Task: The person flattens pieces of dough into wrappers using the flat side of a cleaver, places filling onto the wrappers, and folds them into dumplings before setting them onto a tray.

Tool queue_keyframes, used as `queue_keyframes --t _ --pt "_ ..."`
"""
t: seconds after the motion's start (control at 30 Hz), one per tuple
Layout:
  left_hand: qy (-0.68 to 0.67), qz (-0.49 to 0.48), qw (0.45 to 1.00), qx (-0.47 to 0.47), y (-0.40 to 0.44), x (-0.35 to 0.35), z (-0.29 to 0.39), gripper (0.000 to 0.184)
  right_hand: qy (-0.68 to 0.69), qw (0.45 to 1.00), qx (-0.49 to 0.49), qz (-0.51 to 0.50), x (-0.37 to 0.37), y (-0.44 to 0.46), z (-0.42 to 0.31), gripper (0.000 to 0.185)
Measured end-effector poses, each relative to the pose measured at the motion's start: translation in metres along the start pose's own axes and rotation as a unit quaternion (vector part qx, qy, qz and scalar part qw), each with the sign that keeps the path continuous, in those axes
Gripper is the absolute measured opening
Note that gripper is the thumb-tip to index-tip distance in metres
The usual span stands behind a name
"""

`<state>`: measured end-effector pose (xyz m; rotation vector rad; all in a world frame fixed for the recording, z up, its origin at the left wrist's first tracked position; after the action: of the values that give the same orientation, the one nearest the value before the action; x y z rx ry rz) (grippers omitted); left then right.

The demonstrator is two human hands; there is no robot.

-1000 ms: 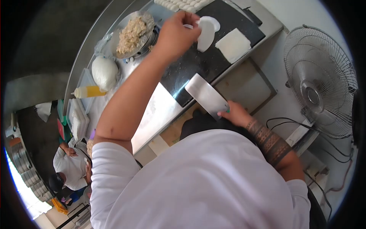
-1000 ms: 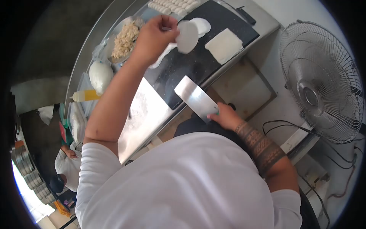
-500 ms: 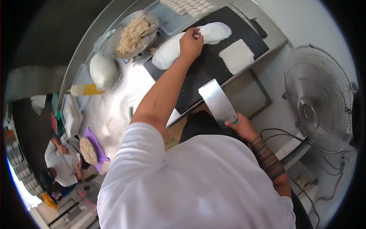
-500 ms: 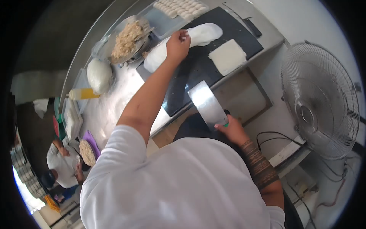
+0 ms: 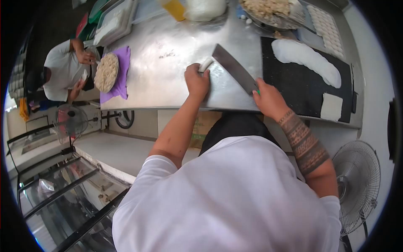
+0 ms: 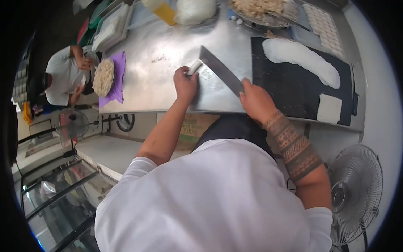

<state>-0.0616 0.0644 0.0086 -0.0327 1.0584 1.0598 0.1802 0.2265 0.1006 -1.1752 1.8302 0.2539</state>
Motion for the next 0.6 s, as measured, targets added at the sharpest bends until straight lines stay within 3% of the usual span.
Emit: queue_keyframes --t 0.13,0.33,0.5,0.57,0.6 --pt "-0.04 -0.044 0.998 -0.021 0.007 0.0 -0.014 0.024 -0.122 0.987 -0.106 -0.002 0.003 0.047 -0.059 0.02" --pt "-0.07 -0.07 0.994 -0.051 0.01 -0.01 -0.01 0.026 -0.2 0.972 -0.118 -0.04 0.017 0.068 -0.089 0.017" --pt "-0.065 -0.064 0.996 -0.019 0.013 -0.014 -0.013 0.029 -0.135 0.987 -0.086 -0.028 0.039 0.078 -0.076 0.018" --pt "-0.122 -0.091 0.984 -0.094 0.024 -0.026 -0.009 0.03 -0.098 0.993 -0.059 -0.037 0.035 0.072 -0.072 0.02" --pt "-0.136 -0.084 0.985 -0.072 0.029 -0.031 -0.008 0.03 -0.049 0.998 -0.044 -0.011 0.027 0.058 -0.072 0.023"
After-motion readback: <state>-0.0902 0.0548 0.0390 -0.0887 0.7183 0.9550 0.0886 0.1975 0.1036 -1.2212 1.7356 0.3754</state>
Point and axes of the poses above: each hand's wrist, its own y-axis towards the middle knuckle, its own x-axis out of the palm, z = x × y, the point moved 3 cm from there along y, towards the middle knuckle, and after that the axes turned 7 degrees about x, right-handed, at the moved point
